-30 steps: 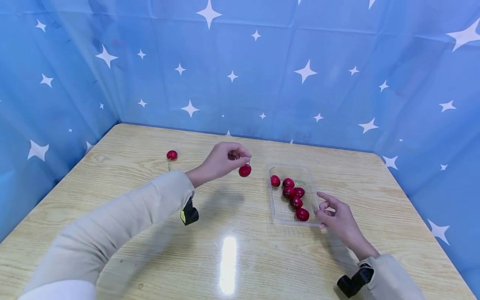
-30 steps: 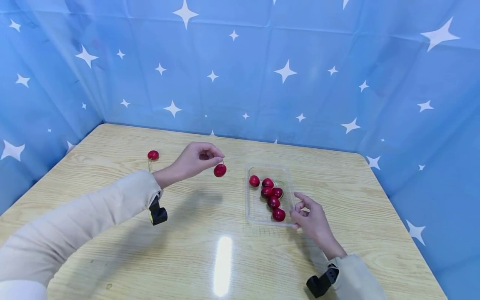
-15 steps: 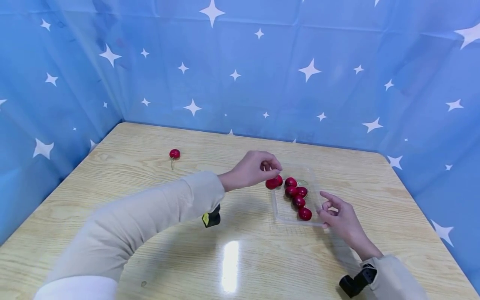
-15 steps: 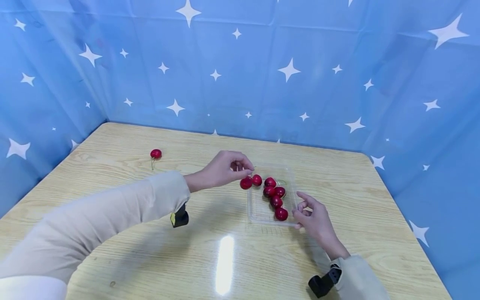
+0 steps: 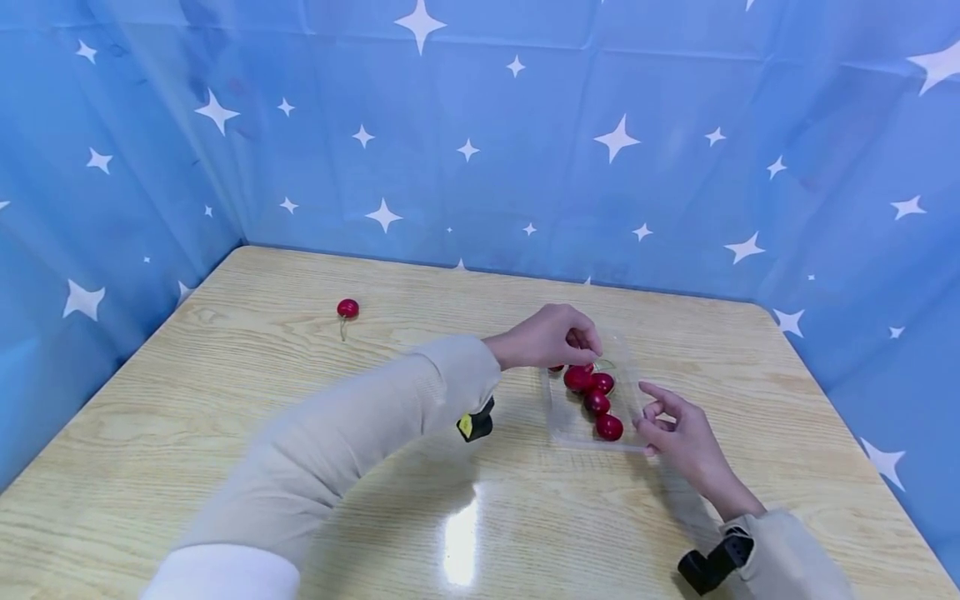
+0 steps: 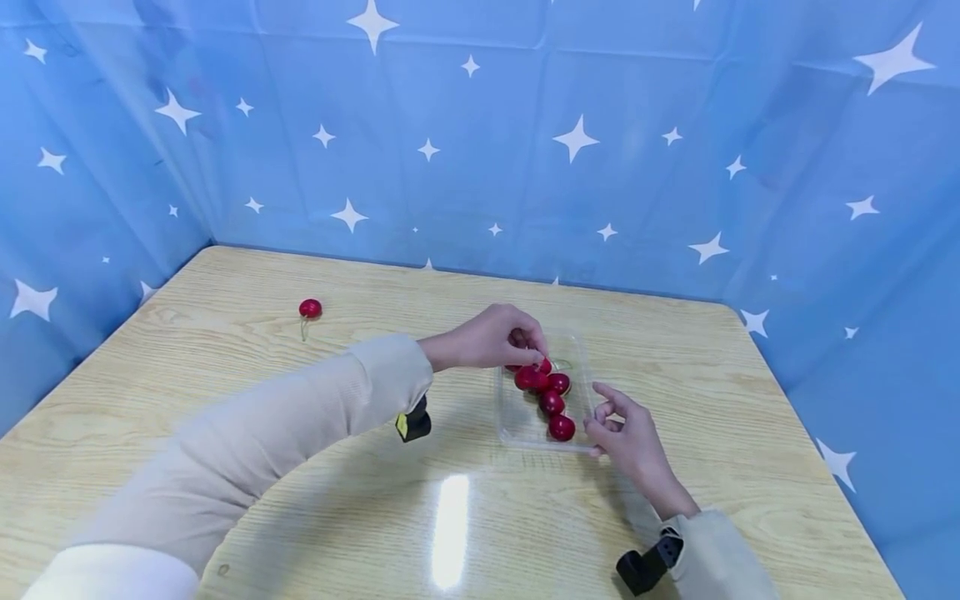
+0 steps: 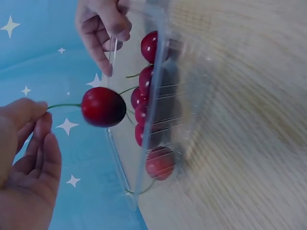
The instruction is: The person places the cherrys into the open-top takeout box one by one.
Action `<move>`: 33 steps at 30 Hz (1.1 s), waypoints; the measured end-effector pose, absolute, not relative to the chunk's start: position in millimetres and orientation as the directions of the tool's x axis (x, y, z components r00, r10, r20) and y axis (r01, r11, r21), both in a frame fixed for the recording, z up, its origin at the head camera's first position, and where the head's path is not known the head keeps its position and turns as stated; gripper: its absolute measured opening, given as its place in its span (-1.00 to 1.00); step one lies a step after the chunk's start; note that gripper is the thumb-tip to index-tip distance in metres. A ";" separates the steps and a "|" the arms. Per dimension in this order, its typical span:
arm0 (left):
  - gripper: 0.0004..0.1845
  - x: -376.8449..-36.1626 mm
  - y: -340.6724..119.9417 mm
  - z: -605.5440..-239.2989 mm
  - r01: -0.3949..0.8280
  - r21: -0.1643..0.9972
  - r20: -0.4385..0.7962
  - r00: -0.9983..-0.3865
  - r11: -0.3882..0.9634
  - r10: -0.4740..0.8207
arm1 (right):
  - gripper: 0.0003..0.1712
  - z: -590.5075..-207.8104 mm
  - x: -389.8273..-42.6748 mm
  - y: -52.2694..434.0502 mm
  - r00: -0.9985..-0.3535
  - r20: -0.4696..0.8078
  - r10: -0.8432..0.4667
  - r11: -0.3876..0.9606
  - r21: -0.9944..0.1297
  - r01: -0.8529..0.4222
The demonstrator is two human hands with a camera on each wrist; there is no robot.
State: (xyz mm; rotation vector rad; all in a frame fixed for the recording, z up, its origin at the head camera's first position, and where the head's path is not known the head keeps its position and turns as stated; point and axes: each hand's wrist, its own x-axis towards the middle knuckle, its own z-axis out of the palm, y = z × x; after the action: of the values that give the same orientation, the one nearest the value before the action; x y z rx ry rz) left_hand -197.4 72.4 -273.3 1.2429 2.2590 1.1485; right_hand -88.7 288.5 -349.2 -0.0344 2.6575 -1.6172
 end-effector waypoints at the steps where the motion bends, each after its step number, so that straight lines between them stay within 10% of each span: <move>1: -0.92 -198.7 74.4 -273.6 0.557 0.778 0.093 -0.560 0.291 0.823 | -0.40 -349.0 -88.7 288.7 -0.999 -0.016 -0.034 0.458 -0.889 -0.002; 33: -0.92 -217.8 101.2 -306.4 0.474 0.766 -0.125 -0.553 0.434 0.824 | -0.38 -345.4 -88.3 286.1 -0.999 -0.031 -0.036 0.435 -0.901 0.013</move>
State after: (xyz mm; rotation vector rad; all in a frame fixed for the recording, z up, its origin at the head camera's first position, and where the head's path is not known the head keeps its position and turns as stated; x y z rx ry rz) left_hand -217.8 101.2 -306.4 1.0913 2.2021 0.9508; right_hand -88.3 286.1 -345.4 -0.0208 2.6220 -1.6464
